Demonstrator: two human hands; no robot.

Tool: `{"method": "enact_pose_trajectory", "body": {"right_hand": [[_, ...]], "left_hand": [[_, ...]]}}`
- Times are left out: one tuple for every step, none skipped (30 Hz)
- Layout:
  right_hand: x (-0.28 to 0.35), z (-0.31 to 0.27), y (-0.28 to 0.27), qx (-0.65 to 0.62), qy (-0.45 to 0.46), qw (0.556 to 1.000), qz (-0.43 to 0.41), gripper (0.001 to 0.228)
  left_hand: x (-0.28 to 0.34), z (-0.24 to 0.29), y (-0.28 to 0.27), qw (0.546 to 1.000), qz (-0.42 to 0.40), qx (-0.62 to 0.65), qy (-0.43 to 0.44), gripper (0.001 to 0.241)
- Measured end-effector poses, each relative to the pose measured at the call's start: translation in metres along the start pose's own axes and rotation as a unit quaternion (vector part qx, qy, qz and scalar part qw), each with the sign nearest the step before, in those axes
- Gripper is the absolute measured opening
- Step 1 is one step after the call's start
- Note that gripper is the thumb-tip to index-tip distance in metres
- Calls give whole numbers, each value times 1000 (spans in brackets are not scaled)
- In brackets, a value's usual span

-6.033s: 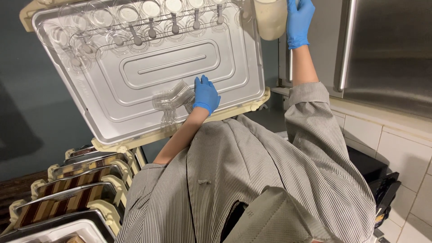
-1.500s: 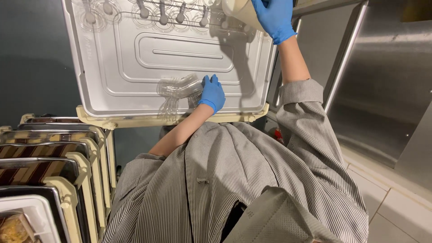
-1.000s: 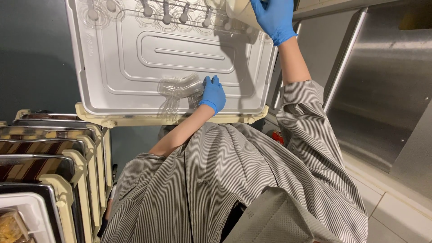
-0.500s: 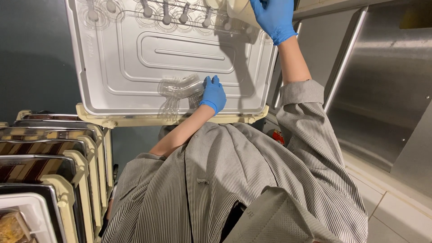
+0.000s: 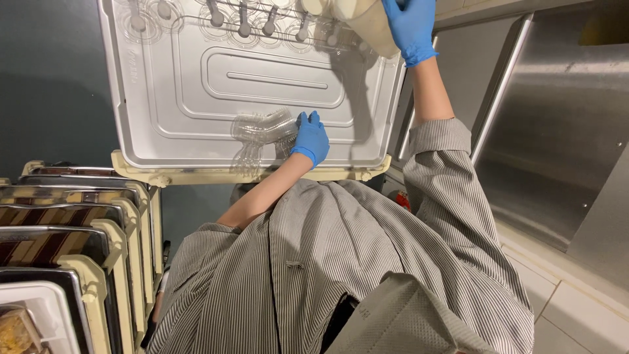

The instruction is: Pouring liquid into small cups and organizing trays of packaged cakes in a bakery kitchen.

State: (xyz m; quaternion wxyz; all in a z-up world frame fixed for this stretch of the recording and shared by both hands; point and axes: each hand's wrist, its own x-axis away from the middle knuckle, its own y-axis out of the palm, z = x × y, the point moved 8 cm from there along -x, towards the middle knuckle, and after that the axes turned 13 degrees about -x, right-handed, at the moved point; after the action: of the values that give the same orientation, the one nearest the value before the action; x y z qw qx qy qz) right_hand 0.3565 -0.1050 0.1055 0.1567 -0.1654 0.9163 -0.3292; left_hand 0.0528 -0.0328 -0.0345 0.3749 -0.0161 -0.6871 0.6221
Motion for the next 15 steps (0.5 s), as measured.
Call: {"method": "enact_pose_trajectory", "body": {"right_hand": [[-1,1,-4,0,-1,1000,-1,39],[1,7,-11,-53,21,998,18,35],[2,12,-18,-105,43,993,37,32],[3,15,-20,-105,43,993,36,32],[4,18,-24,-151,39,987,44,28],[3,21,-28,-197,35,978,52,24],[1,14,-27,-197,33,979,51,24],[0,7,-27,-219,26,974,50,24],[-1,1,-27,-241,19,969,50,23],[-2,-7,-23,-241,19,969,49,23],[-4,-15,-18,-212,16,976,38,26],[-6,-23,-13,-183,13,983,27,29],[-8,-27,-7,-183,13,983,27,29],[-11,-34,2,-123,-1,992,11,33],[-14,-40,11,-62,-16,998,-4,37]], "left_hand": [[-2,-1,2,1000,1,1,-1,54],[-2,0,2,1000,17,-13,-1,52],[-3,1,2,999,34,-27,0,50],[-1,1,0,999,34,-26,-1,50],[0,1,-1,999,33,-18,0,49],[1,-1,-3,999,32,-11,-1,48],[3,-2,-5,999,33,-10,-3,48],[4,-3,-6,1000,28,-9,0,48],[4,-3,-7,1000,23,-7,4,47],[5,-3,-8,1000,23,-6,3,47],[6,-3,-8,1000,25,-6,2,46],[6,-3,-9,1000,27,-5,2,44],[5,-2,-7,1000,27,-5,1,44],[4,-2,-5,1000,27,-11,0,44],[3,-1,-3,999,27,-17,0,44]]}}
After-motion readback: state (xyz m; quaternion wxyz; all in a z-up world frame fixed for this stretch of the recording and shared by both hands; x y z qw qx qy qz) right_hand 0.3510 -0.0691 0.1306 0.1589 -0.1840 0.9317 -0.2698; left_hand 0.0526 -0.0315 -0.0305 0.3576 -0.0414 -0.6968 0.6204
